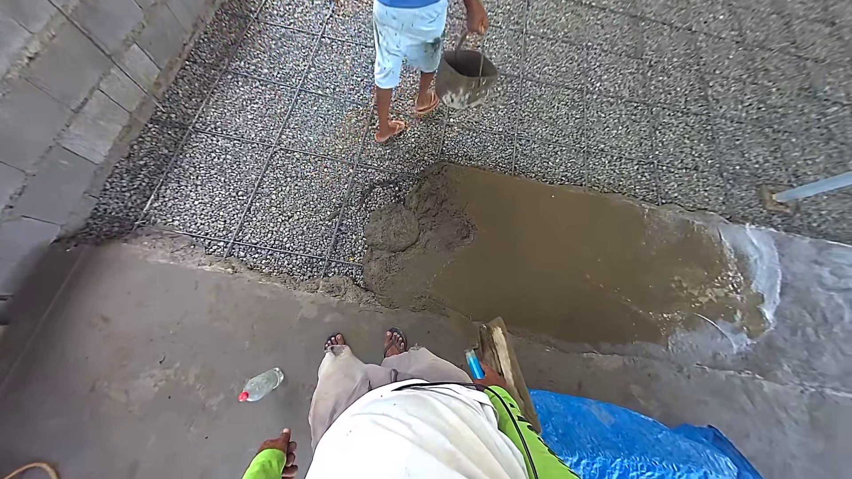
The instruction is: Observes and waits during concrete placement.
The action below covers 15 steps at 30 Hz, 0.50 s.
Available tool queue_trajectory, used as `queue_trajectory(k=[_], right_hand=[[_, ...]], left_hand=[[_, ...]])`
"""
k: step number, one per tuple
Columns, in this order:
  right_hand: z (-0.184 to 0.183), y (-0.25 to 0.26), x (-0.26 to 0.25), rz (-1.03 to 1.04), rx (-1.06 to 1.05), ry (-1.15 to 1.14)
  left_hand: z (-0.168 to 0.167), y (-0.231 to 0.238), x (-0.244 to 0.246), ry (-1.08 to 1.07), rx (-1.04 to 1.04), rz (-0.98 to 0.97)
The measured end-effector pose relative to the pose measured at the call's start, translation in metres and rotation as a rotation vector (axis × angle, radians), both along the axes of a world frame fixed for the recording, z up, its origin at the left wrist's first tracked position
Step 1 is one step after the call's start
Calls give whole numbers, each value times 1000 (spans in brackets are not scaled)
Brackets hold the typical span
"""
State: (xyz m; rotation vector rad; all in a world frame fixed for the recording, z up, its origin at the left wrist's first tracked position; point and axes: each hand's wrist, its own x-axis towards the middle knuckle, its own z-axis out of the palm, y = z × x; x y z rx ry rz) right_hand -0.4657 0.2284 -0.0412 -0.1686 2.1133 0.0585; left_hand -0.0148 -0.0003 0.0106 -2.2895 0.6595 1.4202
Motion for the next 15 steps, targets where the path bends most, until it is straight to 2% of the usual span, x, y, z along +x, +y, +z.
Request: queue_trajectory(k=[4,9,15], right_hand=[[3,-1,1,-4,1,-12],[5,1,4,-18,-5,-14],[9,-2,3,-8,-18,-28]], left_hand=[[6,8,-6,51,64,-112],[-5,16,5,160,22,-105],[11,13,4,170,6,-148]])
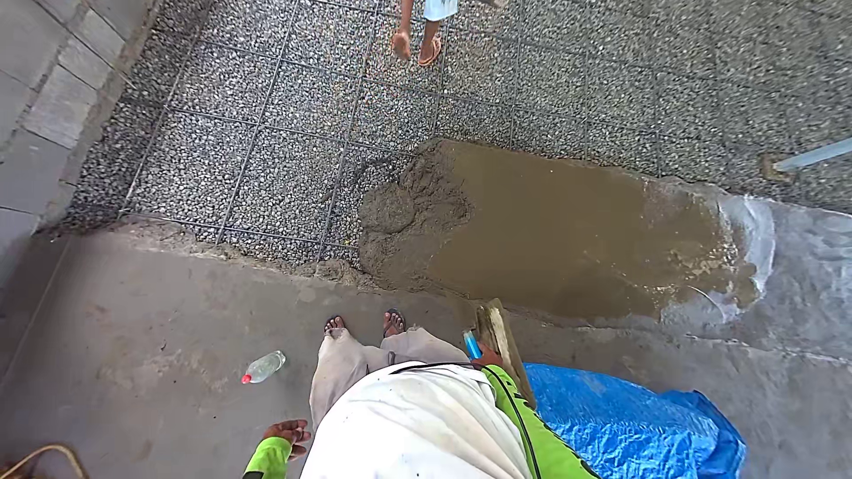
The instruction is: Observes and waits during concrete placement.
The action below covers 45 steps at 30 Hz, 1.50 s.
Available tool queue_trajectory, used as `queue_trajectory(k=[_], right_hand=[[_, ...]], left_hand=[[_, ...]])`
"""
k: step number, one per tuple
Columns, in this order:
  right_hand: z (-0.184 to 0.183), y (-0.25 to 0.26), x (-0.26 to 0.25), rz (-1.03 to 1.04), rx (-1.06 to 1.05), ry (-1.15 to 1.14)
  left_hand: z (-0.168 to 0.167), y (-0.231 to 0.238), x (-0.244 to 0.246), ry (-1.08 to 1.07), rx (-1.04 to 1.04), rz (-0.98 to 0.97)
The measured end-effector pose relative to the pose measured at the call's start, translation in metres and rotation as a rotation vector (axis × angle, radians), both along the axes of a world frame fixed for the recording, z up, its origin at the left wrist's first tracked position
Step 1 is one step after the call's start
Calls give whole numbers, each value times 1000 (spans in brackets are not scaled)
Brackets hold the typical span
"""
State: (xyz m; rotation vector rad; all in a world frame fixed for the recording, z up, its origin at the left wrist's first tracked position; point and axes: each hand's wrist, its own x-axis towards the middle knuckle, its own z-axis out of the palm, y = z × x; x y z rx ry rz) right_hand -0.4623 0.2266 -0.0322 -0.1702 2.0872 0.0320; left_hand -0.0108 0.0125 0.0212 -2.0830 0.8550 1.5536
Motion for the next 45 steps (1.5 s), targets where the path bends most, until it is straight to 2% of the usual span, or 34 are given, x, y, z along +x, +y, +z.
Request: queue_trajectory(k=[5,9,10,16,22,25,30,33,35,39,45], right_hand=[[-6,0,1,-5,9,17],[-8,2,-1,0,-5,12],[-7,2,-2,1,-4,12],[-10,3,-2,10,6,20],[-13,7,-2,0,-3,16],[-10,6,-3,1,-3,17],[-7,5,-2,-6,1,24],[-4,3,-2,8,-2,9],[-5,4,-3,5,-5,10],[-7,5,-4,7,5,18],[-11,6,-4,-10,4,42]], left_hand=[[2,-1,-3,-76,-10,-63],[1,1,-2,-91,-75,230],[2,0,-4,-96,-74,254],[-5,-5,-5,-136,-38,75],[6,-4,-10,-73,16,65],[-2,-4,2,-3,-14,68],[13,-5,-4,-52,-11,5],[11,-4,-6,-117,-14,-40],[6,-4,-4,-119,-22,18],[4,-4,-5,-133,-74,252],[-1,-10,-5,-183,-30,123]])
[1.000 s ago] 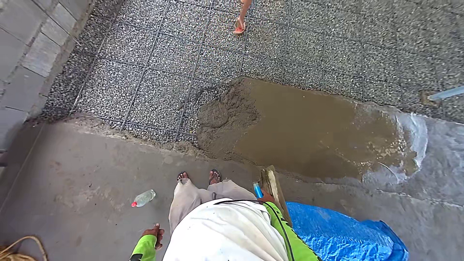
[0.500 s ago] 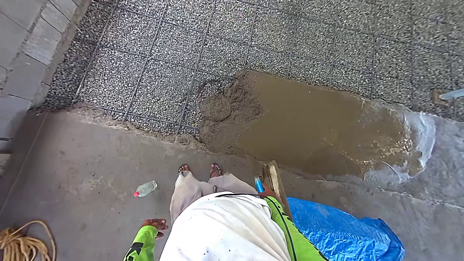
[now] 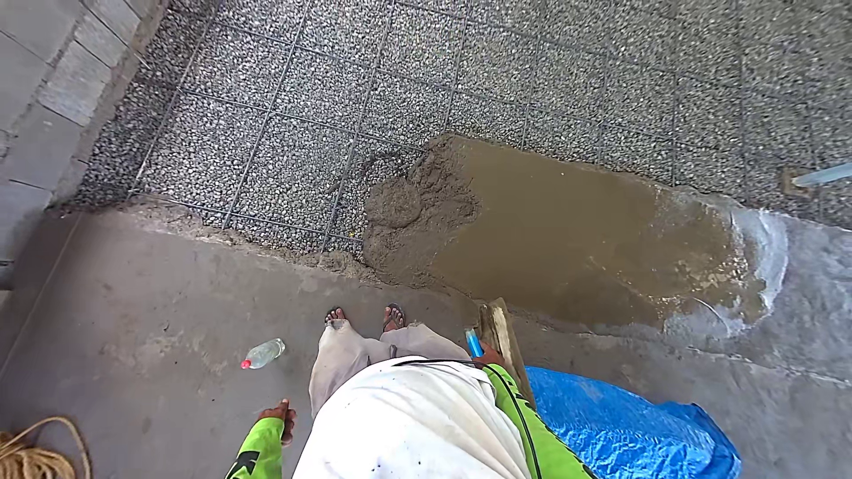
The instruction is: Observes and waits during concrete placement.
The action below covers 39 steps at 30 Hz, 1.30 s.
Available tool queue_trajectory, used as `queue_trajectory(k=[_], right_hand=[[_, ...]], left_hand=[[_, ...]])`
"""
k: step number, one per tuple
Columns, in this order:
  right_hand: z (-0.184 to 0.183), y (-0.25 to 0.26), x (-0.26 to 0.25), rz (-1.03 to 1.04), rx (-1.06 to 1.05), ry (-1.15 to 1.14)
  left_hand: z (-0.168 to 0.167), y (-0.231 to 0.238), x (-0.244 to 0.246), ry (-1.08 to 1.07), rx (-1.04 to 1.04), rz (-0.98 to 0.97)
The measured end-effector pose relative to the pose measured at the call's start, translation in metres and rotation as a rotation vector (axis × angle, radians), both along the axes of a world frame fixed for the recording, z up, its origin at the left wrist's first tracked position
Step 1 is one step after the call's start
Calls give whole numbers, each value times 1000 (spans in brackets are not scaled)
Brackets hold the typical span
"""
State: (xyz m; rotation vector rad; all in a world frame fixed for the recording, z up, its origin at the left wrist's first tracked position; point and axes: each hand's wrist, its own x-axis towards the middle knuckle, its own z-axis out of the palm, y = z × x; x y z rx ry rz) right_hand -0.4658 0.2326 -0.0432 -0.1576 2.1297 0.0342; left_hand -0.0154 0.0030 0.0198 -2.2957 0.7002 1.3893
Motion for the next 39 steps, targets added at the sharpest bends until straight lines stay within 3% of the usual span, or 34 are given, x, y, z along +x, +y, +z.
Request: queue_trajectory(k=[7,14,20,26,33,39], right_hand=[[8,-2,1,-1,-5,-18],[10,-1,2,0,-16,-19],[-5,8,3,-15,-30,-3],[6,3,1,37,-17,-39],[9,1,4,44,-7,-46],[16,-2,7,54,8,-53]], left_hand=[[-2,5,-7,-10,4,83],[-1,11,4,155,2,-5],[4,15,-2,95,50,-167],[4,18,4,52,-68,131],[5,21,2,4,26,110],[3,18,1,131,36,33]])
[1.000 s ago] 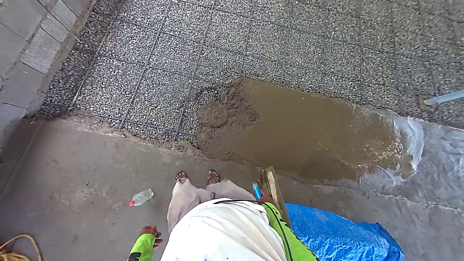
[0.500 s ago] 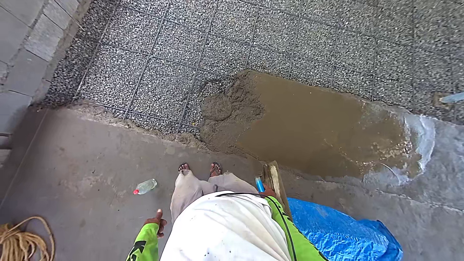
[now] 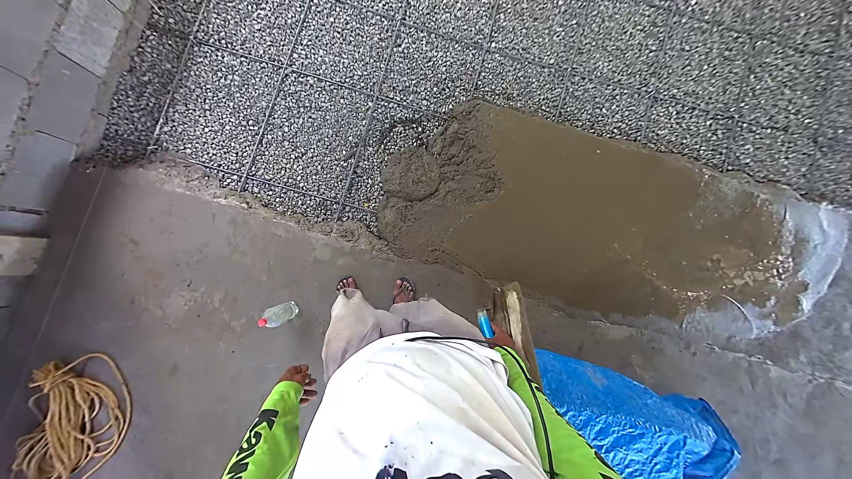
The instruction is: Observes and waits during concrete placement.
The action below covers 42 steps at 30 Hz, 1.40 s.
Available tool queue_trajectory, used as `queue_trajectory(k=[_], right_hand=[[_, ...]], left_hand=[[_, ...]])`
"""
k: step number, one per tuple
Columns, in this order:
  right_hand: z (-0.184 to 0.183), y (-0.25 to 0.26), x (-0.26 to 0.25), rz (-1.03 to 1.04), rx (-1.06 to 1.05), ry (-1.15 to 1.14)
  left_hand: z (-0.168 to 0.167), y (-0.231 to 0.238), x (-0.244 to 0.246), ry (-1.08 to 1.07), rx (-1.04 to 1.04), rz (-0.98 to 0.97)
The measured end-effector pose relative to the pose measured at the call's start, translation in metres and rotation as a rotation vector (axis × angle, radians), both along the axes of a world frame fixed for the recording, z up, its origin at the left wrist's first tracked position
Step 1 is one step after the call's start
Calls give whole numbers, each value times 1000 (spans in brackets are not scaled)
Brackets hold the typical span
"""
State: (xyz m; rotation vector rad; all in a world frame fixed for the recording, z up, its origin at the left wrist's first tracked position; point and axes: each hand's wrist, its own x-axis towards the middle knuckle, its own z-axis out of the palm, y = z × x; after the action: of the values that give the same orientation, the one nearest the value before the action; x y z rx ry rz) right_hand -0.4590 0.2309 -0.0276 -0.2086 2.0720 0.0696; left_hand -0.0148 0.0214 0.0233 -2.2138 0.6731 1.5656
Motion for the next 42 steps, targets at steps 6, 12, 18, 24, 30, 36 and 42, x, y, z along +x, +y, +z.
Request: queue_trajectory(k=[6,12,18,24,30,36,42], right_hand=[[-2,3,2,-12,-6,2],[-6,7,0,-38,-5,26],[2,3,-2,-55,-2,15],[-9,9,-2,-58,-14,40],[-5,8,-1,-68,-11,34],[-4,11,-2,-55,-30,4],[-4,12,-1,-64,-30,16]], left_hand=[[3,-4,-1,30,14,-86],[11,-7,-8,-9,22,-158],[6,-14,-9,-87,20,-98],[-1,-19,-3,-159,-58,39],[-7,-16,0,-119,-6,-52],[-2,-5,-5,-90,15,-13],[-13,-4,3,-100,14,25]])
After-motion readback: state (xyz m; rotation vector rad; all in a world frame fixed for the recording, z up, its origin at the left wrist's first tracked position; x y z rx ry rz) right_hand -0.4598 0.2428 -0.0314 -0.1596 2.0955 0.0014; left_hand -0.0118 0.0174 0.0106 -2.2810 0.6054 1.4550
